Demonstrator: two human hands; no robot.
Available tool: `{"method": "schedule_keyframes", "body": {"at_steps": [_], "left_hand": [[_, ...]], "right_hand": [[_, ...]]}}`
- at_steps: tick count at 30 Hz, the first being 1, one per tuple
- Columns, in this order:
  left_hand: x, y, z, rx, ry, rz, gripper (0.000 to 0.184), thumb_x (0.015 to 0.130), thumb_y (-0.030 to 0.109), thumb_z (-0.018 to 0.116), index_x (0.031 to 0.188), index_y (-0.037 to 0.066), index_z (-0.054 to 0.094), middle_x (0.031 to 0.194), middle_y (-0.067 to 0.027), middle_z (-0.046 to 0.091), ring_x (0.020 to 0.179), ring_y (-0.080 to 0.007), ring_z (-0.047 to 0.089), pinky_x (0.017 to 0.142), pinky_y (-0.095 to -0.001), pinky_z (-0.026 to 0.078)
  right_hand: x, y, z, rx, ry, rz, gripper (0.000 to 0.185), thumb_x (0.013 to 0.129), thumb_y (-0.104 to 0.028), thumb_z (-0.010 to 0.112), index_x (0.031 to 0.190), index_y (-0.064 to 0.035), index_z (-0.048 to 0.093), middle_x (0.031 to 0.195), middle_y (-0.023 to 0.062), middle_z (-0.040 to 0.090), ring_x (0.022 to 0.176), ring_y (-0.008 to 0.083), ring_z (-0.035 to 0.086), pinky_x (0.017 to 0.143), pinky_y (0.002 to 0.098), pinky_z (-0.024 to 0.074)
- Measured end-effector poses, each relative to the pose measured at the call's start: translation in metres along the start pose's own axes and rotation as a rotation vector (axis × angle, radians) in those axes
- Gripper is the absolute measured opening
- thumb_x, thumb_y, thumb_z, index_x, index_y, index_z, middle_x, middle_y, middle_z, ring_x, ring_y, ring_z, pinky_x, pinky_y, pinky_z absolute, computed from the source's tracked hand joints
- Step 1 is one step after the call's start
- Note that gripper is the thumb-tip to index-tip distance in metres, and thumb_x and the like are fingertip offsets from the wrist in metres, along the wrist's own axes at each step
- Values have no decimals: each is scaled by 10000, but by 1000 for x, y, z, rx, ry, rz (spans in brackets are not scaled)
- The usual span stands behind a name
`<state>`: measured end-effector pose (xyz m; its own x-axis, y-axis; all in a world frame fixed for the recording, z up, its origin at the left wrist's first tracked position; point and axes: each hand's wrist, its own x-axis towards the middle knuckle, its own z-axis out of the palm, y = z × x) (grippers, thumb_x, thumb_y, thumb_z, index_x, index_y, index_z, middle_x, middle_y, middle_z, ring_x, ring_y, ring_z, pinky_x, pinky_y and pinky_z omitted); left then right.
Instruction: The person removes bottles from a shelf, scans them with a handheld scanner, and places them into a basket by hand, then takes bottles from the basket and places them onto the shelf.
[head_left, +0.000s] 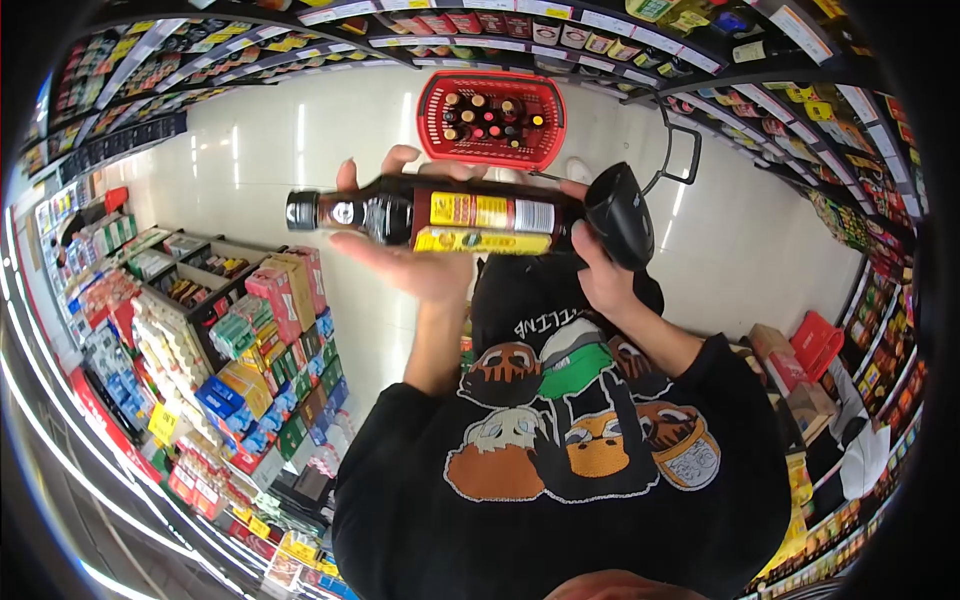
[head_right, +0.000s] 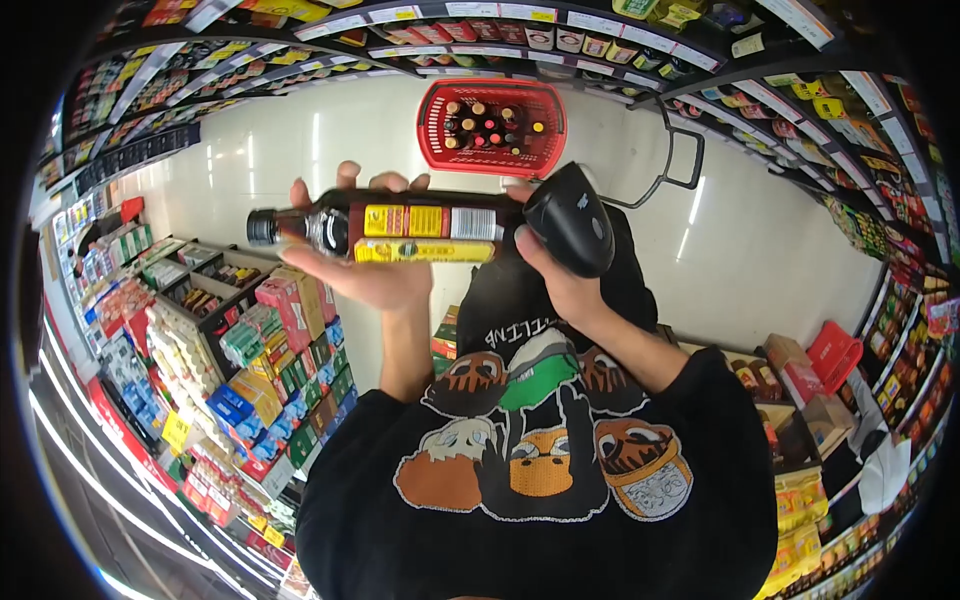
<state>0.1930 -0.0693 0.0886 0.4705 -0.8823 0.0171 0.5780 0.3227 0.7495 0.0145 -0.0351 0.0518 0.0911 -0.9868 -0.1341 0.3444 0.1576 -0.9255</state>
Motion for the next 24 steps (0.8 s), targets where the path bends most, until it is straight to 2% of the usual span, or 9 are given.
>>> {"method": "schedule_keyframes", "body": {"at_steps": [3,8,9,10,13,16,18,20,24], "left_hand": [[10,3,-52,84,-110,-142,646,995,741,367,1427,266,443,1391,-160,522,1142,-378,615,877,-677,580],[45,25,-169,364,-287,-656,817,832,463,779,1367,-105,535,1419,-200,538,1257,-314,586,1091,-434,477],[50,19,-174,371,-302,-683,786,819,437,763,1344,-120,581,1103,-143,621,744,-136,588,557,-248,443],[56,15,-180,324,-301,-765,774,816,456,753,1303,-130,619,1007,-133,651,624,-105,545,497,-231,354],[84,9,-181,621,-516,-820,672,786,414,738,1207,-110,707,777,-108,697,575,-104,545,528,-229,397],[93,-5,-175,817,-588,-964,396,860,78,696,1211,-104,704,915,-163,767,652,-139,655,577,-258,505],[94,-18,-175,890,-620,-1099,302,900,-41,650,1191,-105,704,849,-138,763,606,-144,653,569,-267,538],[88,-36,-179,843,-631,-1104,257,946,-13,649,1179,-113,689,788,-119,750,590,-154,677,566,-267,560],[80,-69,-180,851,-568,-1075,278,982,29,637,1205,-136,649,857,-170,747,716,-209,755,642,-297,602]], "right_hand": [[-12,32,-6,-42,0,127,407,979,-102,680,1374,-42,606,1333,39,653,1169,122,584,1029,303,432],[-7,69,-21,28,49,200,413,989,-131,672,1374,-9,585,1324,104,650,1221,183,594,1078,342,429],[-11,75,-26,45,53,256,408,995,-136,662,1372,-3,581,1321,122,648,1241,206,591,1094,361,424],[-13,82,-30,65,57,304,404,1000,-141,653,1370,3,576,1319,141,647,1261,229,588,1111,380,419],[-13,102,-42,32,26,315,388,1006,-129,633,1367,1,574,1326,154,639,1265,251,589,1116,406,418],[-12,128,-71,-25,11,363,392,1008,-129,628,1372,4,563,1338,168,629,1269,272,588,1115,420,423],[-7,144,-86,0,23,351,398,1009,-122,622,1379,8,554,1330,170,635,1258,270,596,1108,419,431],[-9,166,-112,-41,3,447,496,1046,-253,584,1467,-16,471,1419,278,554,1307,349,572,1118,488,442],[-1,197,-142,-227,18,461,534,1073,-252,522,1539,-20,404,1492,278,508,1273,351,607,1078,473,484]]}}
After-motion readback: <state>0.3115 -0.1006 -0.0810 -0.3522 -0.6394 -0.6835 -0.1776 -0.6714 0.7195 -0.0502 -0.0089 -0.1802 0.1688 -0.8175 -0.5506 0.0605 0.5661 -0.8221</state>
